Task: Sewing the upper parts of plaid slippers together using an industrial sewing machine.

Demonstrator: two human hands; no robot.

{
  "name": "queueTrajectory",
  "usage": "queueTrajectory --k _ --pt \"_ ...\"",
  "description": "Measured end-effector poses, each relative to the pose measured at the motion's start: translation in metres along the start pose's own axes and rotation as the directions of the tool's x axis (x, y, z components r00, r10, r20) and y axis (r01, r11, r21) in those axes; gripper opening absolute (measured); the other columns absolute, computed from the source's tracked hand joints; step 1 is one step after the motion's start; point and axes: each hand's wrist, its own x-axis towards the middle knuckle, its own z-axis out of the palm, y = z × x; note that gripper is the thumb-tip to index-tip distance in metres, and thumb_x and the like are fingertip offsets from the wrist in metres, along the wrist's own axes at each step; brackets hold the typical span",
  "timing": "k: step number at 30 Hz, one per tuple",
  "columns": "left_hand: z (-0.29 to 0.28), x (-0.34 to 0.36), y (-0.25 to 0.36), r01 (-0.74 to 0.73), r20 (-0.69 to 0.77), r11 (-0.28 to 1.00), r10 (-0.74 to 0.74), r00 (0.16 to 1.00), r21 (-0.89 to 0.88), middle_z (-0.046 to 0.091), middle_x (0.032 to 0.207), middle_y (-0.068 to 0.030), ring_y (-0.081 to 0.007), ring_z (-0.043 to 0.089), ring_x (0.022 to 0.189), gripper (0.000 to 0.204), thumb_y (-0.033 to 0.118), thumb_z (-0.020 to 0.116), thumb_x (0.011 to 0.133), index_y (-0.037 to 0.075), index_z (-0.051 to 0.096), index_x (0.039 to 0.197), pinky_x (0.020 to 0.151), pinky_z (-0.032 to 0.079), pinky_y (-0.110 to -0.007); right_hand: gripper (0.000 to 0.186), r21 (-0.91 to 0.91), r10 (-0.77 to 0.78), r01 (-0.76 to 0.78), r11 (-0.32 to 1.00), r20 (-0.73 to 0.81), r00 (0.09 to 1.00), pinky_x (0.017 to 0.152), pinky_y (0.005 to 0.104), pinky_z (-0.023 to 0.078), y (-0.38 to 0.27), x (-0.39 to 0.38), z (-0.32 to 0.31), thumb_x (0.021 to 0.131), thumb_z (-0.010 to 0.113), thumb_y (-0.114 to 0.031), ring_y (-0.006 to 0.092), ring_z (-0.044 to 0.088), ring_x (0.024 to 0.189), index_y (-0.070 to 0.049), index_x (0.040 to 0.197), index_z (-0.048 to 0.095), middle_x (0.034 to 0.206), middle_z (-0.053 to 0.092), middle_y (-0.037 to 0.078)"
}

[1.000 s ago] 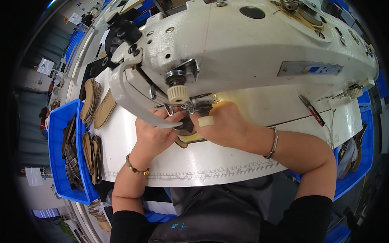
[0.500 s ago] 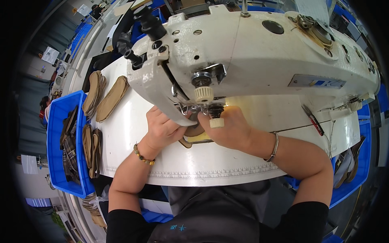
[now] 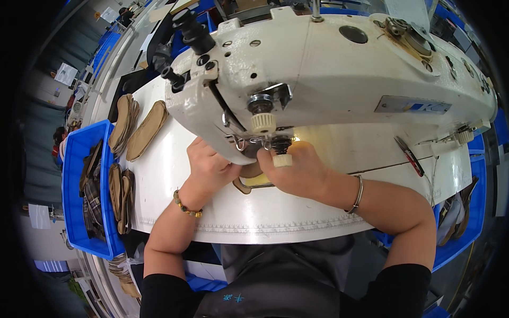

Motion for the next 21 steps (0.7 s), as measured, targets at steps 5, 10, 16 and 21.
queueTrajectory --k 5,10,16,21 --pt "-0.023 -0.001 0.008 0.243 0.109 0.954 -0.264 0.958 0.176 0.062 0.067 -0.0006 -0.0177 0.060 0.056 0.021 0.006 0.077 0.062 0.011 0.066 0.079 0.055 0.050 -0.028 0.011 0.053 -0.002 -0.001 0.999 0.048 0.999 0.044 0.0372 0.047 0.004 0.001 -0.003 0.076 0.066 -0.009 0.0250 0.061 0.051 -0.006 0.085 0.060 0.063 0.061 0.007" --pt "-0.020 -0.005 0.017 0.399 0.119 0.908 -0.385 0.915 -0.125 0.066 0.072 -0.0052 -0.0204 0.065 0.060 0.023 0.010 0.076 0.072 0.007 0.066 0.092 0.055 0.050 -0.029 0.006 0.214 0.037 -0.012 0.977 -0.115 0.993 0.046 0.0383 0.047 0.014 -0.001 0.024 0.076 0.065 -0.008 0.0263 0.062 0.053 -0.007 0.077 0.059 0.064 0.062 0.007" --pt "-0.028 0.000 0.013 0.449 0.311 0.849 -0.363 0.878 -0.277 0.068 0.072 -0.0079 -0.0228 0.064 0.059 0.027 0.019 0.076 0.081 0.003 0.066 0.100 0.071 0.050 -0.035 0.007 0.063 0.064 -0.065 0.996 0.018 0.998 0.045 0.0389 0.047 -0.002 0.008 -0.012 0.077 0.064 -0.010 0.0259 0.063 0.053 -0.007 0.078 0.058 0.063 0.061 0.007" --pt "-0.040 0.012 0.025 0.558 0.570 0.820 -0.522 0.635 0.129 0.068 0.070 -0.0056 -0.0189 0.062 0.062 0.022 0.026 0.078 0.080 0.007 0.072 0.090 0.070 0.043 -0.035 0.011 -0.052 0.037 -0.036 0.998 0.023 0.999 0.044 0.0367 0.047 -0.003 -0.003 0.002 0.075 0.064 -0.010 0.0222 0.058 0.047 -0.006 0.082 0.056 0.059 0.057 0.006"
